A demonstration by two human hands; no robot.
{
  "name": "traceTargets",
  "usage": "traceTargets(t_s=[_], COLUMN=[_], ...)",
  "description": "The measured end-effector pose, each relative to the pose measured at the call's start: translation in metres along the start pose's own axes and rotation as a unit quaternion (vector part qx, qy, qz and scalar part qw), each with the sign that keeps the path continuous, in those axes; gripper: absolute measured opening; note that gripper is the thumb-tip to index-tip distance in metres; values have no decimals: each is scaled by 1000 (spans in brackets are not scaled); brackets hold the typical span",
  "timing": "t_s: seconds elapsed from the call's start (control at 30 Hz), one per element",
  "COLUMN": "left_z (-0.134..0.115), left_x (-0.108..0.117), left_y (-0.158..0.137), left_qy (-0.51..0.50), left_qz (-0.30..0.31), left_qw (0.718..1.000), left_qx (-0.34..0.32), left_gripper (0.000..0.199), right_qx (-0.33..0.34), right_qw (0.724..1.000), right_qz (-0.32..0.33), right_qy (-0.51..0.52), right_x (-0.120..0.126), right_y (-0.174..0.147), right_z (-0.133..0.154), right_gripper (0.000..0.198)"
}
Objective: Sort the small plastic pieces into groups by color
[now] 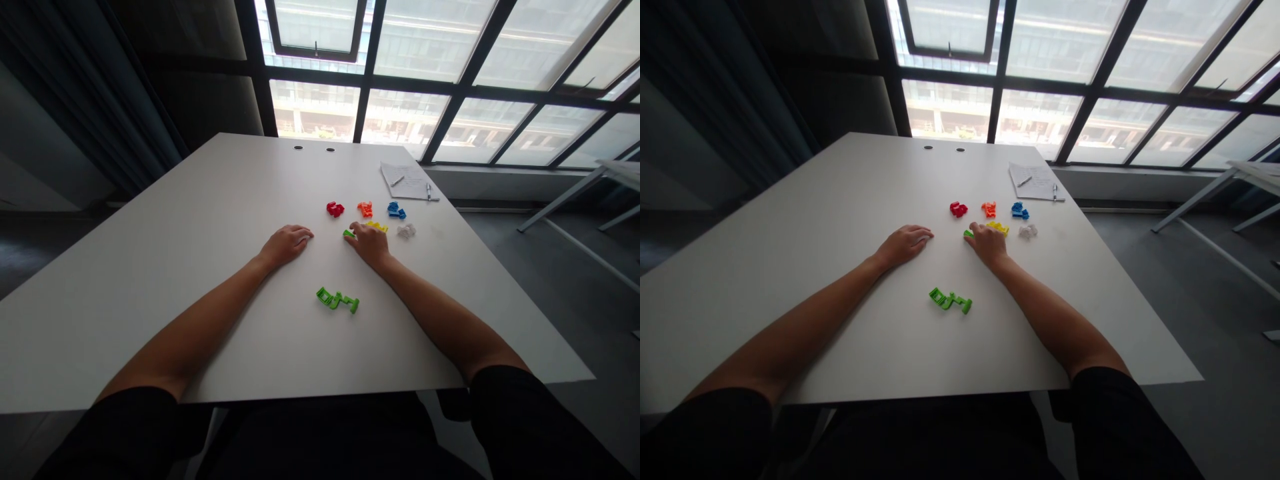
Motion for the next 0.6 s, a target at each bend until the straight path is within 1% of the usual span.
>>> traceTargets(t_s=[0.07, 0.13, 0.2, 0.27, 0.3, 0.37, 0.43, 0.5, 0.57, 0.6], left_z=[0, 0, 1, 1, 1, 1, 2, 2, 2, 2], left_x=[0, 0, -1, -1, -1, -2, -2, -3, -3, -3], left_y=[0, 0, 0, 0, 0, 0, 0, 0, 0, 0], left_qy=[7, 13, 14, 13, 12, 13, 13, 10, 5, 3], left_qz=[1, 0, -1, -1, -1, -1, 0, 0, -1, -1], left_qw=[1000, 1000, 1000, 1000, 1000, 1000, 1000, 1000, 1000, 1000], left_qx=[-3, -5, -6, -6, -5, -4, -3, -4, -4, -4], left_gripper=[35, 36, 36, 36, 36, 36, 36, 36, 36, 36], right_qx=[-9, -3, 36, 106, 143, 202, 243, 283, 321, 336], right_qw=[1000, 1000, 998, 990, 983, 963, 931, 893, 863, 856], right_qz=[-3, -17, -39, -38, -18, 60, 163, 240, 280, 286], right_qy=[5, 17, 43, 87, 114, 167, 216, 253, 271, 270], right_x=[0, 3, 9, 15, 17, 18, 16, 16, 16, 15], right_y=[-3, -8, -14, -19, -21, -27, -36, -49, -63, -68], right_z=[0, 2, 8, 19, 26, 42, 60, 81, 98, 105], right_gripper=[40, 41, 40, 35, 31, 22, 19, 22, 24, 23])
Point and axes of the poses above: each hand's wrist, its own y-axis towards the middle knuckle, its own x-axis out of the back of the hand, z = x × y, the point moved 7 cm from there along y, towards the middle knuckle, and after that the axes turned 5 degrees about y, right-handed, at the moved point
